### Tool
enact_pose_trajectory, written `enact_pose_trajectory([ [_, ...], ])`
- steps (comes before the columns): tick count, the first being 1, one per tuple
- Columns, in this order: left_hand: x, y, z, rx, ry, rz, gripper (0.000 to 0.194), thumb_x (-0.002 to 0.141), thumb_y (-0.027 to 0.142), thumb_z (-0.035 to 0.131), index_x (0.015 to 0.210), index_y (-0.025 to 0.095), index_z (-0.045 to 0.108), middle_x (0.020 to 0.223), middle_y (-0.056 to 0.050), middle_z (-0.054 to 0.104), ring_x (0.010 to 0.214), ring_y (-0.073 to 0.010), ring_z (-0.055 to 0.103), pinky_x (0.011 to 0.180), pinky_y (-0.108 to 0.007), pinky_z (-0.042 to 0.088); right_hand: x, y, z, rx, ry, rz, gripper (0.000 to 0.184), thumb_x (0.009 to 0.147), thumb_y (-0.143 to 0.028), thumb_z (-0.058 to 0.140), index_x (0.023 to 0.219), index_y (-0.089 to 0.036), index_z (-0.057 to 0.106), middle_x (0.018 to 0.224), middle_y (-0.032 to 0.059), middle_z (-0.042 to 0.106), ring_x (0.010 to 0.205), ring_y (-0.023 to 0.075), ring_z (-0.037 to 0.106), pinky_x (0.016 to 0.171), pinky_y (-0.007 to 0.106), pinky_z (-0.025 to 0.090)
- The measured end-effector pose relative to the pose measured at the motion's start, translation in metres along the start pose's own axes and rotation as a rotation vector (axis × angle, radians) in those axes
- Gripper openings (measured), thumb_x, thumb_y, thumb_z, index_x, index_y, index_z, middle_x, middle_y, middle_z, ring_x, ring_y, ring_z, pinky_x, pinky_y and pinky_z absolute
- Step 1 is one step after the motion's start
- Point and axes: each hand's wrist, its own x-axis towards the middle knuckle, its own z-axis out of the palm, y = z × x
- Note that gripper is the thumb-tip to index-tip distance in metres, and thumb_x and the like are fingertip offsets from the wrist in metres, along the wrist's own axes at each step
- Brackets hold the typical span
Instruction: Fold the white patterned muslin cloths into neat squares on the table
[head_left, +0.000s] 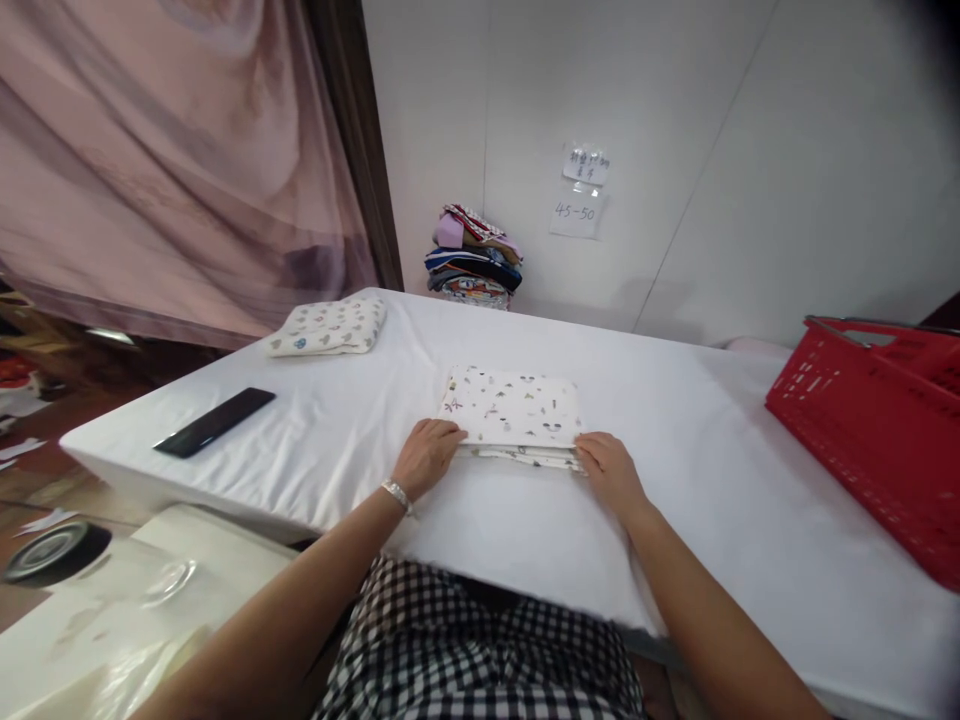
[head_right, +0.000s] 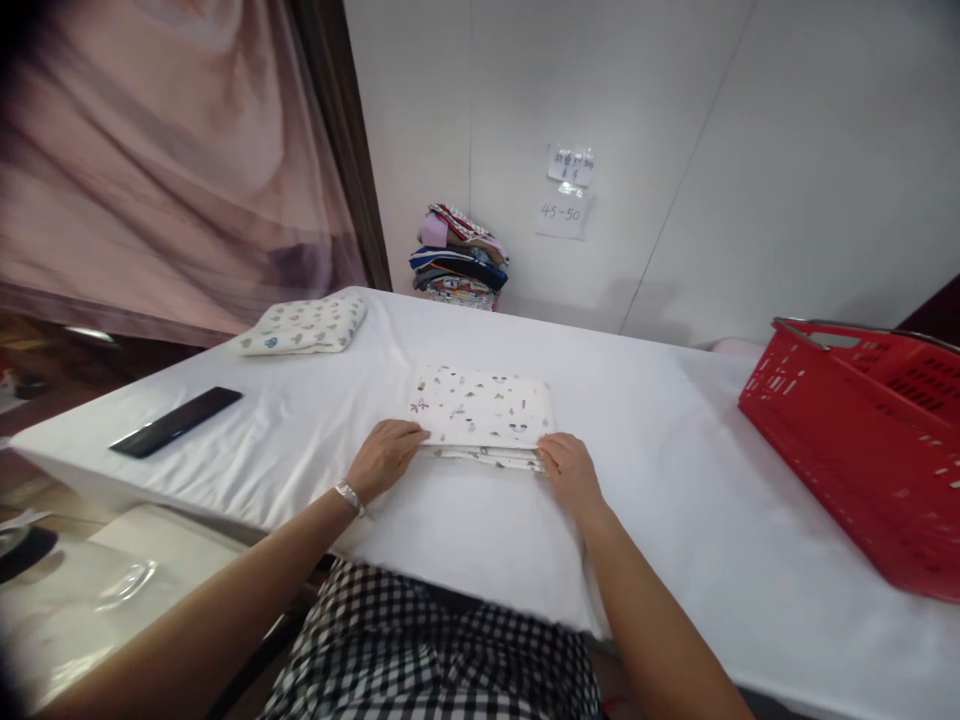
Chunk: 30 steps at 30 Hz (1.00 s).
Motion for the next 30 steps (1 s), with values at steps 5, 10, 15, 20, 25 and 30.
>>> enact_pose_trajectory([
  [5,0.002,-0.002,0.001,0.056,0.043,0.091,0.027,0.083,0.019,0.037,0.099,0.019,0.059,0.097,-0.007,0.059,0.094,-0.0196,0.051,0.083,-0.038,0.037,-0.003,0.008,-0.001,0.021,-0.049,-0.036,0.023,0.082,-0.028,0.042,0.090,-0.023,0.063,0.099,0.0046,0.060,0.095,0.0189,0.051,0.085,0.035,0.040],
  [10,-0.003,-0.005,0.002,0.064,0.045,0.151,0.029,0.080,0.022,0.046,0.108,0.018,0.053,0.104,-0.009,0.056,0.098,-0.0206,0.049,0.085,-0.038,0.038,-0.007,0.013,-0.002,0.053,-0.069,-0.045,0.025,0.077,-0.029,0.050,0.099,-0.025,0.060,0.104,0.0047,0.058,0.100,0.0198,0.050,0.086,0.036,0.042],
  [15,-0.002,-0.009,0.002,0.062,0.069,0.177,0.027,0.083,0.020,0.041,0.107,0.020,0.053,0.103,-0.008,0.057,0.098,-0.0193,0.050,0.084,-0.038,0.039,-0.007,0.017,-0.001,0.054,-0.065,-0.051,0.027,0.077,-0.026,0.050,0.102,-0.023,0.059,0.106,0.0054,0.057,0.101,0.0195,0.049,0.087,0.036,0.042],
  [20,0.001,-0.010,0.002,0.077,0.076,0.199,0.025,0.084,0.020,0.040,0.105,0.019,0.053,0.102,-0.008,0.057,0.096,-0.0191,0.050,0.083,-0.037,0.039,-0.005,0.014,0.001,-0.008,-0.051,-0.075,0.025,0.078,-0.023,0.046,0.100,-0.023,0.059,0.105,0.0048,0.058,0.099,0.0193,0.049,0.085,0.036,0.042],
  [25,0.006,0.001,-0.001,0.096,0.035,0.219,0.026,0.083,0.021,0.042,0.108,0.019,0.051,0.103,-0.008,0.056,0.097,-0.0198,0.049,0.082,-0.037,0.039,-0.002,0.004,0.006,-0.147,-0.052,-0.133,0.023,0.079,-0.021,0.046,0.099,-0.022,0.058,0.103,0.0053,0.058,0.096,0.0205,0.050,0.085,0.038,0.038],
  [30,0.017,0.013,0.004,0.120,0.022,0.226,0.025,0.082,0.021,0.043,0.106,0.019,0.051,0.103,-0.008,0.056,0.094,-0.0203,0.049,0.081,-0.037,0.038,0.000,-0.001,0.012,-0.204,-0.045,-0.164,0.023,0.081,-0.021,0.043,0.101,-0.021,0.056,0.103,0.0058,0.059,0.097,0.0200,0.050,0.083,0.037,0.035],
])
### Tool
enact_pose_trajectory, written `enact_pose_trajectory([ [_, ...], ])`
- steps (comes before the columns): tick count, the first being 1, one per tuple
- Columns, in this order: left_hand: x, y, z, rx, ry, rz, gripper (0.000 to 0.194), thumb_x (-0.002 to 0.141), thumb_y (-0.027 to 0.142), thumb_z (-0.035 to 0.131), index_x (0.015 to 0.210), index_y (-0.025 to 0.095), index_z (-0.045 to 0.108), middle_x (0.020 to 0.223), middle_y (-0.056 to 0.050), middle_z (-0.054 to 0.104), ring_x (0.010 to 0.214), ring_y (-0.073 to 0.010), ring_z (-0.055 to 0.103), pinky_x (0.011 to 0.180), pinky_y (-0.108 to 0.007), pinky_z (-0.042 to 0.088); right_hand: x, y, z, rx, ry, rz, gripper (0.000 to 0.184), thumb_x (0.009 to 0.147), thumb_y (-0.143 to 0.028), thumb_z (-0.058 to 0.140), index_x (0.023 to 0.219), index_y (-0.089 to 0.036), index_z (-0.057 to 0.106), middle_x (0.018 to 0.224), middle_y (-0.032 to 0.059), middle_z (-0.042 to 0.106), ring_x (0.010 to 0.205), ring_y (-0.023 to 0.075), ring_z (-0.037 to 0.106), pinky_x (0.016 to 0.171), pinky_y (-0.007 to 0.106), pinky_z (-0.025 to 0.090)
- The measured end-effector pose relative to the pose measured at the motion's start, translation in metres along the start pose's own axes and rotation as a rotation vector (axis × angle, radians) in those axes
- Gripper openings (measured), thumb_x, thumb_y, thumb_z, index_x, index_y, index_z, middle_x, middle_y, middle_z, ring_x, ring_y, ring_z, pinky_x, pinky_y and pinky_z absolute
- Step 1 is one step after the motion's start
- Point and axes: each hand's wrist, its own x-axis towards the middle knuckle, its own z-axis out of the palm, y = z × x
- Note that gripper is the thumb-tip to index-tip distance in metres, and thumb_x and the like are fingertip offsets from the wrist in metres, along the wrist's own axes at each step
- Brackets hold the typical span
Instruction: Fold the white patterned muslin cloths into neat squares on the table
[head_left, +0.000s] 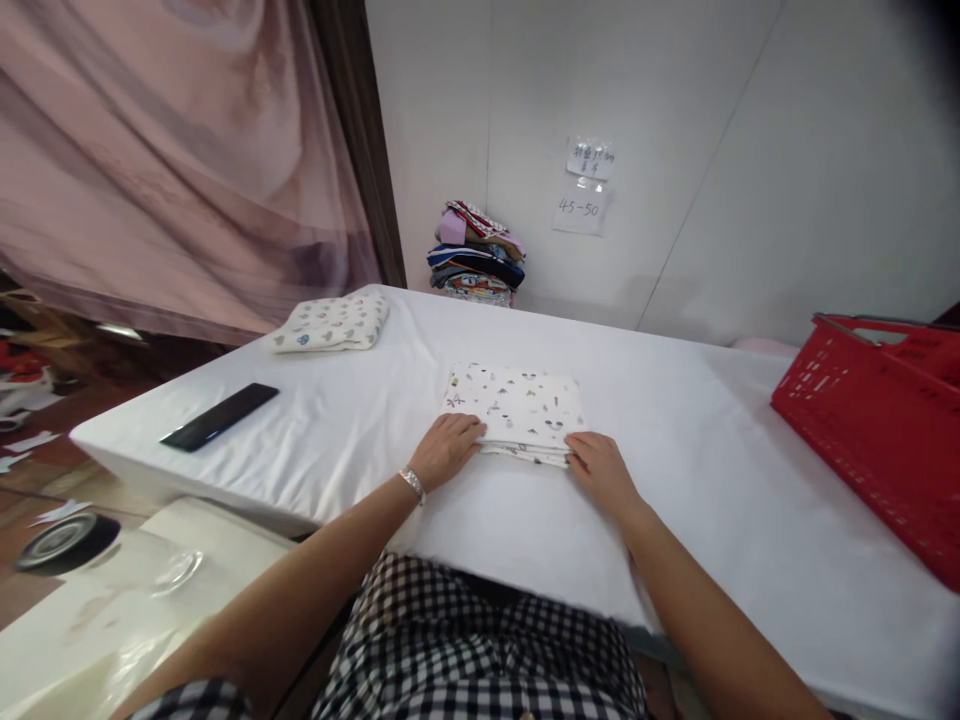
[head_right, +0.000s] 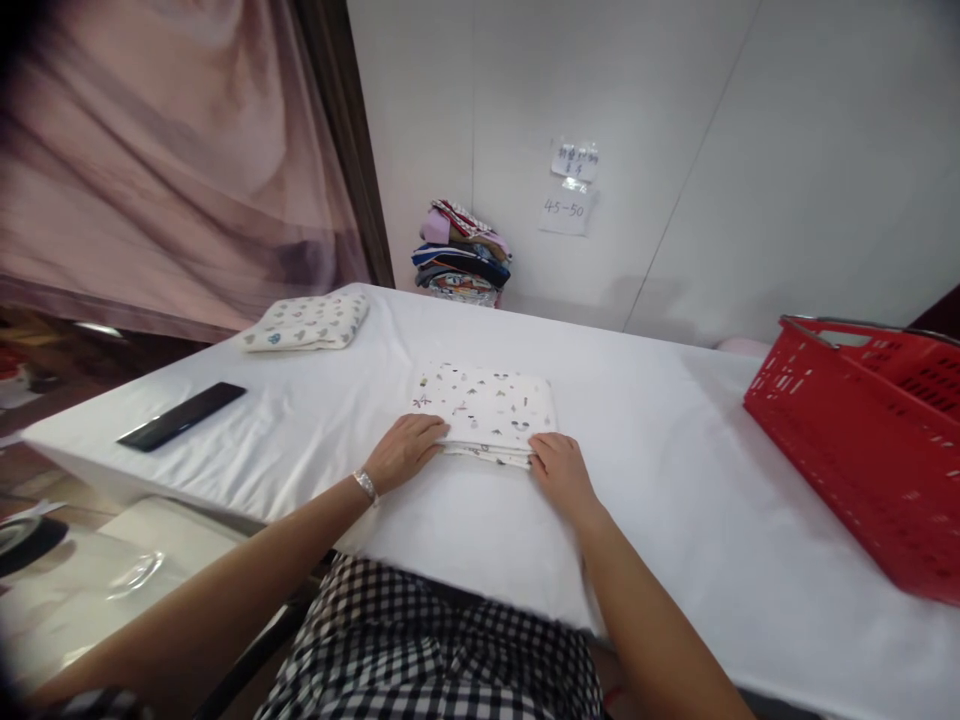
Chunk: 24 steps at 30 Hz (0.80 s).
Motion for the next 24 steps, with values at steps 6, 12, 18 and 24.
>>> enact_pose_trajectory([
  [6,0.005,0.002,0.006,0.007,0.027,-0.003,0.024,0.083,0.022,0.042,0.105,0.019,0.051,0.103,-0.007,0.056,0.095,-0.0202,0.049,0.081,-0.036,0.038,0.005,-0.003,-0.005,0.000,0.113,0.045,0.023,0.085,-0.022,0.038,0.100,-0.019,0.054,0.100,0.0064,0.059,0.093,0.0188,0.050,0.083,0.036,0.034],
  [12,0.004,-0.002,0.004,0.025,0.049,-0.004,0.024,0.083,0.019,0.041,0.104,0.019,0.053,0.099,-0.006,0.059,0.091,-0.0187,0.051,0.079,-0.035,0.039,0.003,-0.002,-0.006,0.013,0.096,0.013,0.022,0.086,-0.020,0.035,0.098,-0.019,0.054,0.097,0.0062,0.059,0.092,0.0186,0.050,0.082,0.036,0.035],
  [18,0.002,-0.011,0.007,0.069,0.086,-0.010,0.026,0.084,0.015,0.038,0.104,0.018,0.054,0.095,-0.006,0.061,0.088,-0.0179,0.052,0.078,-0.034,0.039,0.001,-0.003,-0.006,0.005,0.102,-0.013,0.022,0.086,-0.020,0.036,0.099,-0.019,0.054,0.098,0.0070,0.059,0.093,0.0191,0.050,0.082,0.036,0.035],
  [24,0.002,-0.008,0.011,0.074,0.027,-0.036,0.024,0.084,0.016,0.038,0.099,0.018,0.056,0.091,-0.007,0.060,0.086,-0.0188,0.052,0.074,-0.034,0.041,0.000,-0.003,-0.003,0.004,-0.005,0.006,0.022,0.086,-0.022,0.037,0.096,-0.020,0.056,0.097,0.0067,0.059,0.091,0.0204,0.051,0.078,0.036,0.037],
])
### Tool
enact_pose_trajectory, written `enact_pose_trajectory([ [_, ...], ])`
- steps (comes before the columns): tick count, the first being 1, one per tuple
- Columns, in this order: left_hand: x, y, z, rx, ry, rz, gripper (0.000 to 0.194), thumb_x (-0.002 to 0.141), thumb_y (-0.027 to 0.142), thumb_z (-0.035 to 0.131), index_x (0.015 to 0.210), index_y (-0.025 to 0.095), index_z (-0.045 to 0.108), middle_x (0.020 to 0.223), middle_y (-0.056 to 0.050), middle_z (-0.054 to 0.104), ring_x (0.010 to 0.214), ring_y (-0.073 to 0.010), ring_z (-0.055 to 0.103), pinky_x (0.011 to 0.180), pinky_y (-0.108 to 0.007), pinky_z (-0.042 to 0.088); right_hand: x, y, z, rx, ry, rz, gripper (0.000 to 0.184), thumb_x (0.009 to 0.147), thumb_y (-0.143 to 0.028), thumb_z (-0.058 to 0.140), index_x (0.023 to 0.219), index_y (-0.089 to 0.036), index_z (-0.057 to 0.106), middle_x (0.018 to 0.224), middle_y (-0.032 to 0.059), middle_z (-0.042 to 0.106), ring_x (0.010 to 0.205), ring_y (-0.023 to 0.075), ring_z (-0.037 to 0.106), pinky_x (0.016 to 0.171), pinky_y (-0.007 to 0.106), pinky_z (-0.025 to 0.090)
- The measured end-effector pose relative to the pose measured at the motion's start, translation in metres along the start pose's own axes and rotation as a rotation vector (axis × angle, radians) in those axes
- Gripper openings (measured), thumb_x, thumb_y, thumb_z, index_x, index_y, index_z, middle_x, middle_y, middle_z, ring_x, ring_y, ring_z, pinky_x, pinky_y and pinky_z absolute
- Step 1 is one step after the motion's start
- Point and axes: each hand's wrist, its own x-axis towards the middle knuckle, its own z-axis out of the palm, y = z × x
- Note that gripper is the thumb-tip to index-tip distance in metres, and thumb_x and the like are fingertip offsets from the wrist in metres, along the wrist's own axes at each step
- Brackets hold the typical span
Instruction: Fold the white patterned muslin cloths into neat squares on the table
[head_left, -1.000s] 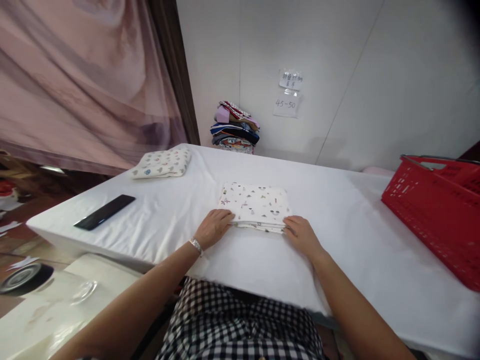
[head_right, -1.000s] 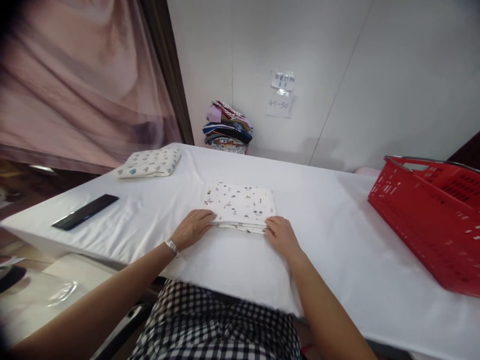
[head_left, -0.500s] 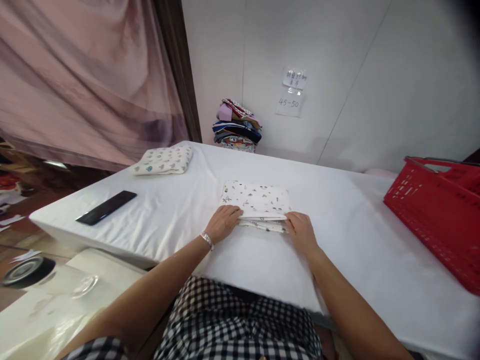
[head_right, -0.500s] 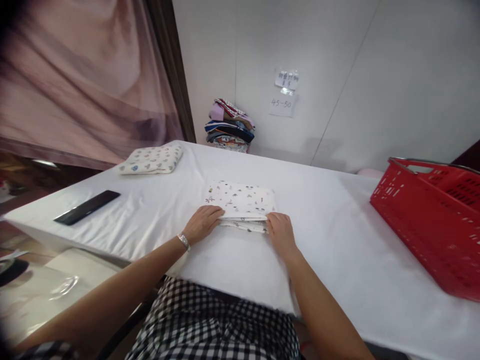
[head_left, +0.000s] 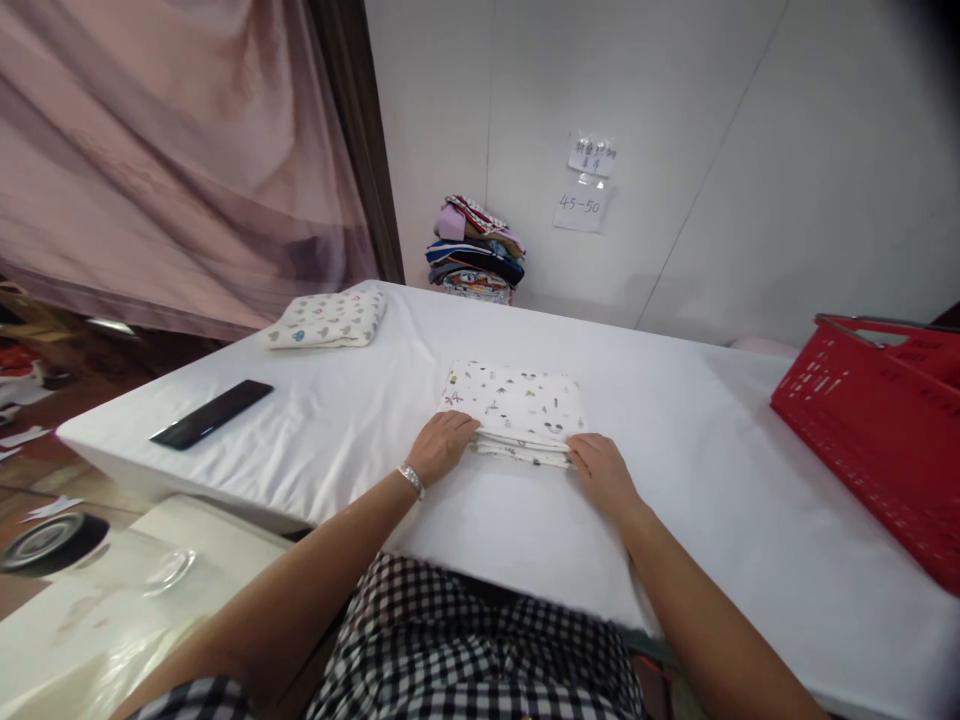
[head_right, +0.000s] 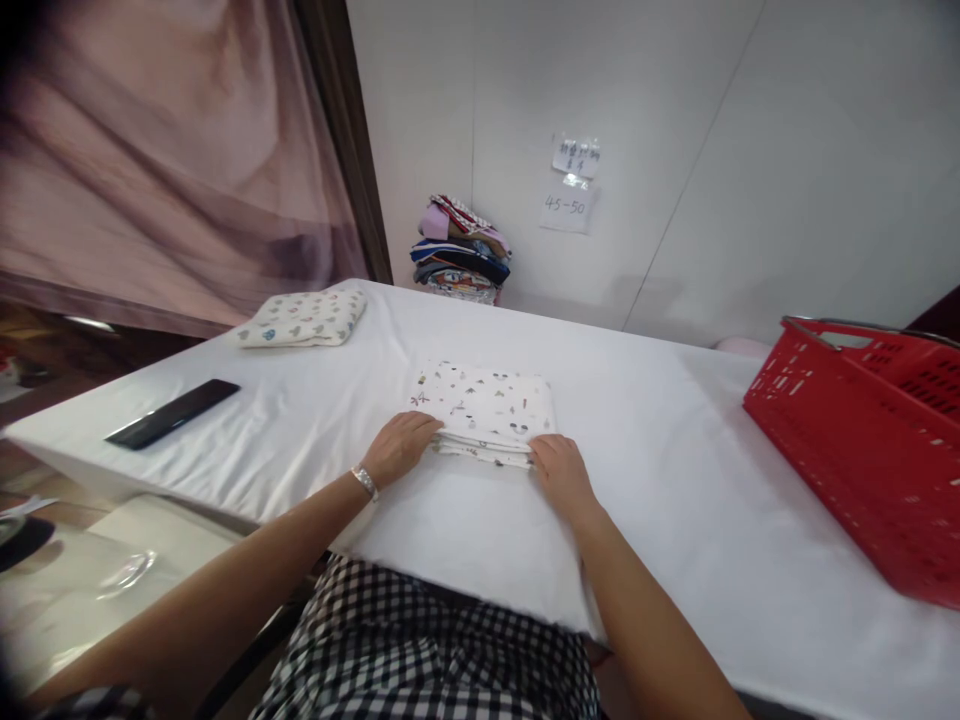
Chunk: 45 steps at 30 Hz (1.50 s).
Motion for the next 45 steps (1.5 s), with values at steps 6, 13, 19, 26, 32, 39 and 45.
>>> enact_pose_trajectory([
  [6,-0.007,0.012,-0.003,-0.008,0.073,-0.003,0.028,0.083,0.012,0.036,0.103,0.019,0.054,0.110,-0.009,0.053,0.102,-0.0207,0.046,0.085,-0.039,0.038,-0.001,0.000,0.001,0.031,-0.007,0.026,0.022,0.085,-0.022,0.037,0.096,-0.021,0.056,0.098,0.0062,0.060,0.091,0.0208,0.051,0.078,0.036,0.038],
  [13,-0.003,0.023,-0.001,-0.049,0.048,0.078,0.025,0.084,0.015,0.036,0.091,0.020,0.060,0.113,-0.007,0.052,0.104,-0.0205,0.044,0.088,-0.040,0.035,-0.001,0.000,0.000,0.064,0.001,0.061,0.021,0.085,-0.023,0.039,0.096,-0.021,0.056,0.097,0.0056,0.060,0.090,0.0196,0.051,0.078,0.034,0.039],
  [19,0.003,0.024,0.001,-0.027,0.036,0.054,0.022,0.086,0.020,0.038,0.089,0.020,0.060,0.111,-0.007,0.053,0.101,-0.0200,0.045,0.085,-0.038,0.036,-0.001,0.000,0.000,0.081,0.014,0.046,0.021,0.084,-0.023,0.039,0.095,-0.021,0.057,0.097,0.0057,0.060,0.089,0.0194,0.052,0.077,0.035,0.039],
  [26,0.009,0.030,-0.005,-0.076,0.040,0.008,0.024,0.086,0.018,0.034,0.079,0.016,0.057,0.103,-0.006,0.055,0.099,-0.0184,0.046,0.084,-0.036,0.037,-0.001,-0.001,0.000,0.084,0.026,0.027,0.022,0.083,-0.024,0.040,0.098,-0.021,0.057,0.098,0.0063,0.060,0.090,0.0202,0.052,0.078,0.036,0.040],
  [32,0.007,0.031,-0.002,-0.205,0.064,-0.086,0.019,0.086,0.019,0.035,0.081,0.017,0.053,0.098,-0.007,0.056,0.093,-0.0170,0.050,0.082,-0.035,0.039,-0.001,-0.005,-0.005,0.064,-0.008,-0.018,0.026,0.080,-0.031,0.046,0.102,-0.021,0.056,0.101,0.0080,0.058,0.093,0.0223,0.051,0.080,0.038,0.039],
  [39,0.015,0.032,-0.004,-0.212,0.035,-0.192,0.017,0.086,0.020,0.033,0.082,0.017,0.049,0.082,-0.004,0.057,0.077,-0.0153,0.052,0.072,-0.032,0.040,0.001,-0.010,-0.002,0.006,0.003,0.023,0.023,0.081,-0.030,0.045,0.100,-0.022,0.056,0.099,0.0065,0.059,0.092,0.0207,0.051,0.079,0.036,0.039],
  [45,0.017,0.032,-0.005,-0.196,0.033,-0.209,0.018,0.087,0.022,0.033,0.080,0.017,0.049,0.076,-0.003,0.056,0.072,-0.0150,0.053,0.068,-0.030,0.039,0.001,-0.006,0.001,-0.042,0.009,0.003,0.026,0.083,-0.024,0.041,0.105,-0.021,0.054,0.101,0.0068,0.059,0.093,0.0207,0.051,0.078,0.036,0.039],
])
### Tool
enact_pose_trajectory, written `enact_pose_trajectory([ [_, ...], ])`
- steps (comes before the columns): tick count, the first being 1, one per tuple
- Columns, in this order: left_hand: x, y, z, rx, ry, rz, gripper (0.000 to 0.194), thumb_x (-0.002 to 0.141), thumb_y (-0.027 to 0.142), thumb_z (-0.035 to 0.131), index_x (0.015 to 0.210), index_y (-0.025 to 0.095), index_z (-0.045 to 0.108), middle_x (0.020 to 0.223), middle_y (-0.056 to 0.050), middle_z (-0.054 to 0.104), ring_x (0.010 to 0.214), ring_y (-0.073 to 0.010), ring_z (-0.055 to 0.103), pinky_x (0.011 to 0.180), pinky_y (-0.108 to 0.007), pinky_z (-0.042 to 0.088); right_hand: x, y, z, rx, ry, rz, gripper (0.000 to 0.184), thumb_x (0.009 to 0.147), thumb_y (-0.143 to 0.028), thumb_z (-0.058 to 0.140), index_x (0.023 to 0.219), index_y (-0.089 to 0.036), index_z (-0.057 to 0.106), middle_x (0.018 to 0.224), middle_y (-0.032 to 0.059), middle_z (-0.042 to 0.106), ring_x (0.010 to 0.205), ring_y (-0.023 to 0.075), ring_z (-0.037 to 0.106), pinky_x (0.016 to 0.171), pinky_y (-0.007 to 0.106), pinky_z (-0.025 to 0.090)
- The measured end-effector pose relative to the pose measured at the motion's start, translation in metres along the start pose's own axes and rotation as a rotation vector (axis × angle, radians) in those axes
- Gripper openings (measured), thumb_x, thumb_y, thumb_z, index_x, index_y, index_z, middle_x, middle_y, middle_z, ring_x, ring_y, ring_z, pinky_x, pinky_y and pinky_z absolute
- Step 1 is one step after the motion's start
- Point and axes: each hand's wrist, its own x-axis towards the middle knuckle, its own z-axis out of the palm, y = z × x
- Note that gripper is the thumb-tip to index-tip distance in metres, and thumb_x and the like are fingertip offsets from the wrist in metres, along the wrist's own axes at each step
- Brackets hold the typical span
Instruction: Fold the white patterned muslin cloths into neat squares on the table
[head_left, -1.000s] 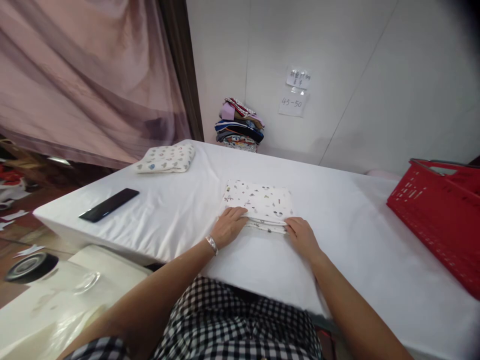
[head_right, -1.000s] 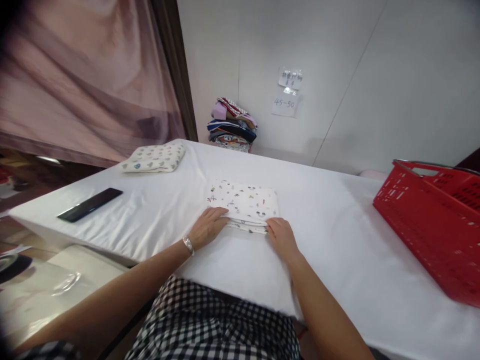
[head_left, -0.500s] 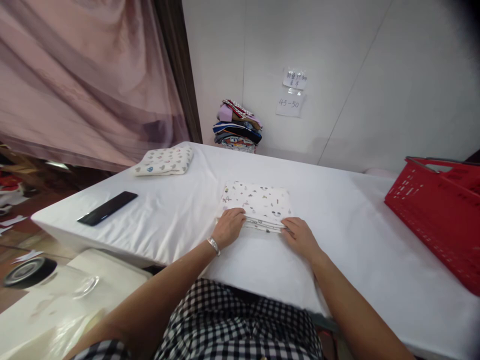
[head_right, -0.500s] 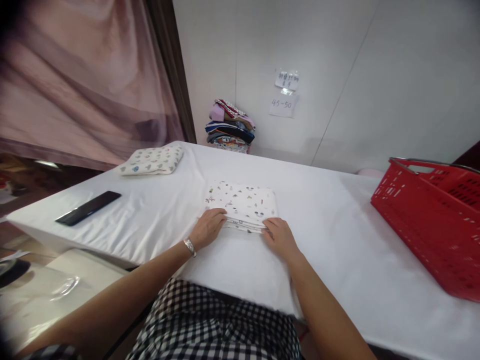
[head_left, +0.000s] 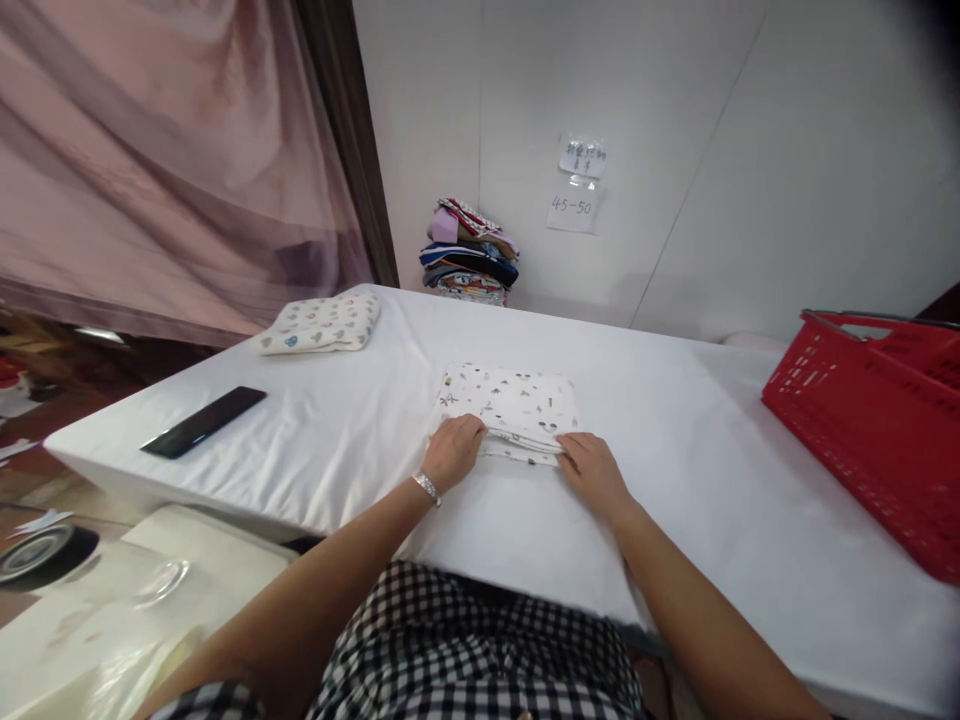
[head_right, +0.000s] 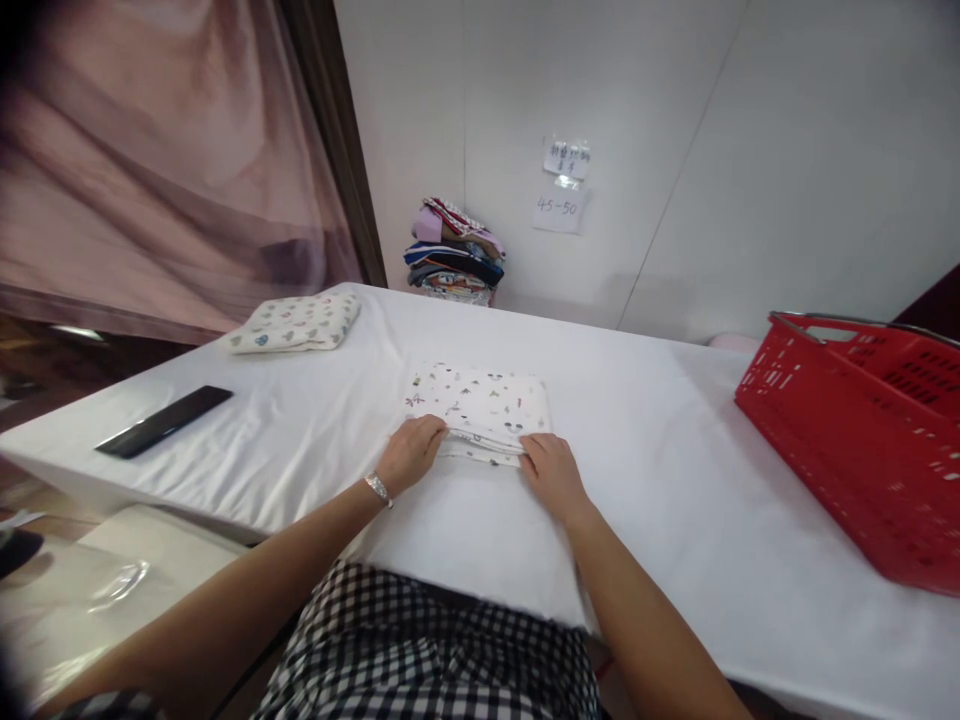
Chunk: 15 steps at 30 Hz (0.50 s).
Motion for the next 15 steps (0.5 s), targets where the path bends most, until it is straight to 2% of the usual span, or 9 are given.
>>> enact_pose_trajectory([
  [3,-0.004,-0.003,0.001,-0.008,-0.019,0.060,0.018,0.087,0.021,0.034,0.082,0.017,0.051,0.080,-0.004,0.058,0.077,-0.0156,0.054,0.072,-0.031,0.040,-0.001,0.005,-0.001,0.012,0.017,-0.002,0.028,0.084,-0.020,0.037,0.107,-0.022,0.053,0.102,0.0067,0.059,0.092,0.0211,0.051,0.078,0.037,0.039],
  [8,-0.013,-0.013,0.002,0.000,-0.014,0.198,0.015,0.082,0.018,0.041,0.093,0.018,0.051,0.101,-0.007,0.057,0.097,-0.0187,0.051,0.083,-0.036,0.039,-0.004,0.009,0.001,0.029,0.002,-0.001,0.029,0.084,-0.019,0.036,0.106,-0.022,0.054,0.101,0.0063,0.059,0.090,0.0211,0.052,0.076,0.037,0.041],
  [11,-0.017,-0.020,-0.001,0.045,0.022,0.187,0.023,0.076,0.011,0.043,0.098,0.017,0.049,0.103,-0.008,0.056,0.100,-0.0200,0.050,0.085,-0.037,0.038,-0.004,0.009,0.001,0.039,-0.001,0.001,0.029,0.084,-0.018,0.035,0.107,-0.023,0.054,0.101,0.0057,0.059,0.091,0.0210,0.052,0.076,0.037,0.041],
  [15,-0.018,-0.028,-0.005,0.107,0.049,0.121,0.025,0.073,0.007,0.042,0.095,0.017,0.048,0.091,-0.007,0.059,0.089,-0.0197,0.054,0.080,-0.036,0.040,-0.005,0.009,0.000,0.035,0.007,0.005,0.029,0.084,-0.019,0.036,0.106,-0.023,0.054,0.100,0.0058,0.059,0.090,0.0206,0.051,0.076,0.036,0.041],
])
